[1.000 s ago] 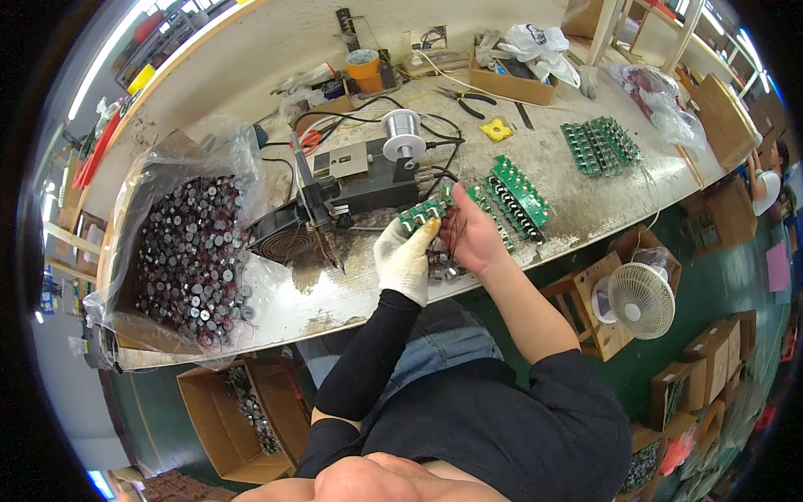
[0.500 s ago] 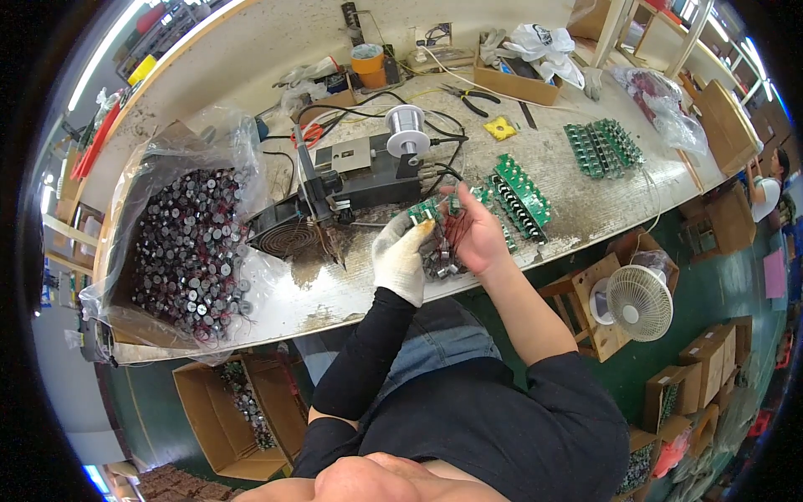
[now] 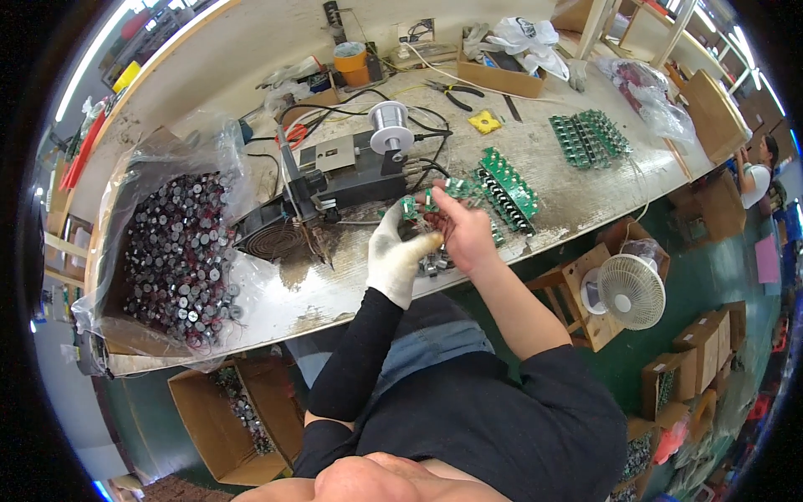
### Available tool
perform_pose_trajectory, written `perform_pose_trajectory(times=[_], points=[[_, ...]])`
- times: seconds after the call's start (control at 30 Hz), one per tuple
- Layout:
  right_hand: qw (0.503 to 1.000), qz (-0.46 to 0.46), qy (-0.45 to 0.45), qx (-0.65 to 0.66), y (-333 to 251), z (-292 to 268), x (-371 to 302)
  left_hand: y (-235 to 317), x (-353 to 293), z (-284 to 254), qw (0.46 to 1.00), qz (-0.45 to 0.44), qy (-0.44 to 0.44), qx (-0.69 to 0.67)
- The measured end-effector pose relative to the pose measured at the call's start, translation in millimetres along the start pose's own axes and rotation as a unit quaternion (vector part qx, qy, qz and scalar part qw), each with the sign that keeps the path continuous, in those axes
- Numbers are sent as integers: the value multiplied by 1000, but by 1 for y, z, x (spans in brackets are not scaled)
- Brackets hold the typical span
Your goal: The person picks up a motor from a bag, solders its wires to a circuit board, and places the completed board into a cardboard box.
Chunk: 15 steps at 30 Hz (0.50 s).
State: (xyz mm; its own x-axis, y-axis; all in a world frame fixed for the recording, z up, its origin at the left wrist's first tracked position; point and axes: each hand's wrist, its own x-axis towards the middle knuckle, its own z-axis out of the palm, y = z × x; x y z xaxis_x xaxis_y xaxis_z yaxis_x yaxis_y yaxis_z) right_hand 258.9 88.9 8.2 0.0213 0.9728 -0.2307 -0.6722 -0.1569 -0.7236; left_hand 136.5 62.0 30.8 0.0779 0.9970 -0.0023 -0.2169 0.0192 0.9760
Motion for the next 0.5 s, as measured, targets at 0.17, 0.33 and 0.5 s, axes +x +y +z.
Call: perform_pose_trajectory(times=[0.17, 0.33, 0.5], points=[[740, -223, -149, -617, -15, 21, -47, -85, 18, 1, 840, -140, -32, -523], [821, -266, -157, -480, -31, 2, -57, -40, -13, 14, 988, -34, 68, -136], [859, -323, 4, -396, -33, -39, -25, 20, -79, -35, 974, -104, 85, -182]])
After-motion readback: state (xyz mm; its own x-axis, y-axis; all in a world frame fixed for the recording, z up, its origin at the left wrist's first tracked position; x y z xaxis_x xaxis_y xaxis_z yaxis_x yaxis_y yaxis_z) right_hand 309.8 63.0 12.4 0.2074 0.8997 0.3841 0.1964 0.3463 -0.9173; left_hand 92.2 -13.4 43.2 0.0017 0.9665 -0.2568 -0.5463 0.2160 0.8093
